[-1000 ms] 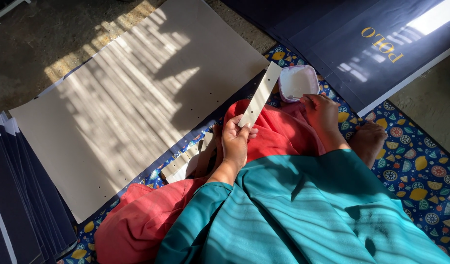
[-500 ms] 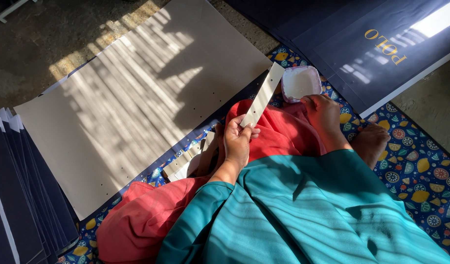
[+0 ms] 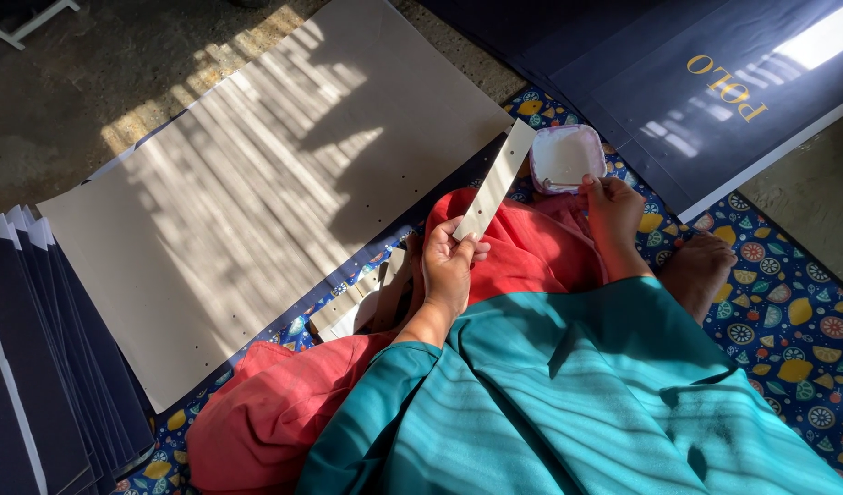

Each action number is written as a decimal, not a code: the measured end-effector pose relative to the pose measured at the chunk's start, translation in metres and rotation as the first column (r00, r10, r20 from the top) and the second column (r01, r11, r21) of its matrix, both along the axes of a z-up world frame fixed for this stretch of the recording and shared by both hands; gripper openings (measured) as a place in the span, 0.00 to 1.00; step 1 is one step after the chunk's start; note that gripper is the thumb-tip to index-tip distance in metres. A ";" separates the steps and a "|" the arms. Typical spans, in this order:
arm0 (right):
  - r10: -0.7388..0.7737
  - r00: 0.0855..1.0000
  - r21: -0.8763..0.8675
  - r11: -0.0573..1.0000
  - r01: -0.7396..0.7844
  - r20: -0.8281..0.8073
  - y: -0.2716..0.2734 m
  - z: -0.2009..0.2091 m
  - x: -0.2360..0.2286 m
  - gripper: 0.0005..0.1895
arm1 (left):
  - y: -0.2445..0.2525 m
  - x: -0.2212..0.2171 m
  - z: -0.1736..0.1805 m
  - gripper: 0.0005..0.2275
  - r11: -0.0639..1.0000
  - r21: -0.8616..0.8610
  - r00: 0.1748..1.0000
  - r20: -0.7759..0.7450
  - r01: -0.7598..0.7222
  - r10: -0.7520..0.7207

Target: The person assembles paper shopping bags by folding the printed cardstock along pre-scored lines and applying adhesive with a cotton swab to cardboard reinforcements before attaching them to the bag interior.

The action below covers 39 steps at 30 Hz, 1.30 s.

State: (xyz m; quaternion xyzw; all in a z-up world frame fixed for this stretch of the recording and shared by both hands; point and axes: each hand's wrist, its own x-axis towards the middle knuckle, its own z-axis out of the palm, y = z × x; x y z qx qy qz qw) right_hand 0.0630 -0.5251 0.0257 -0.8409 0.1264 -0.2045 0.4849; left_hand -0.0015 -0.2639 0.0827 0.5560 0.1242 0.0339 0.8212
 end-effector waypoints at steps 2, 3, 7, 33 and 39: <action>-0.027 1.000 0.053 0.998 0.027 -0.010 0.001 -0.001 -0.001 0.12 | 0.000 0.000 -0.001 0.14 1.000 0.010 1.000 0.005 -0.001 0.001; -0.026 1.000 0.054 0.998 0.027 -0.011 0.000 -0.002 -0.002 0.12 | 0.000 0.000 -0.002 0.14 1.000 0.011 1.000 0.004 -0.001 0.001; -0.056 0.998 0.212 0.975 0.062 -0.031 -0.002 -0.006 0.000 0.13 | 0.000 0.000 -0.002 0.14 1.000 0.014 1.000 0.009 0.002 -0.002; -0.139 0.932 0.774 0.524 0.357 -0.336 -0.005 -0.004 0.005 0.20 | 0.000 -0.002 0.003 0.13 0.999 0.048 1.000 0.023 0.002 -0.003; -0.104 0.911 0.863 0.292 0.412 -0.400 -0.027 -0.027 0.017 0.21 | 0.003 -0.001 -0.003 0.11 0.992 0.122 1.000 0.017 -0.006 0.003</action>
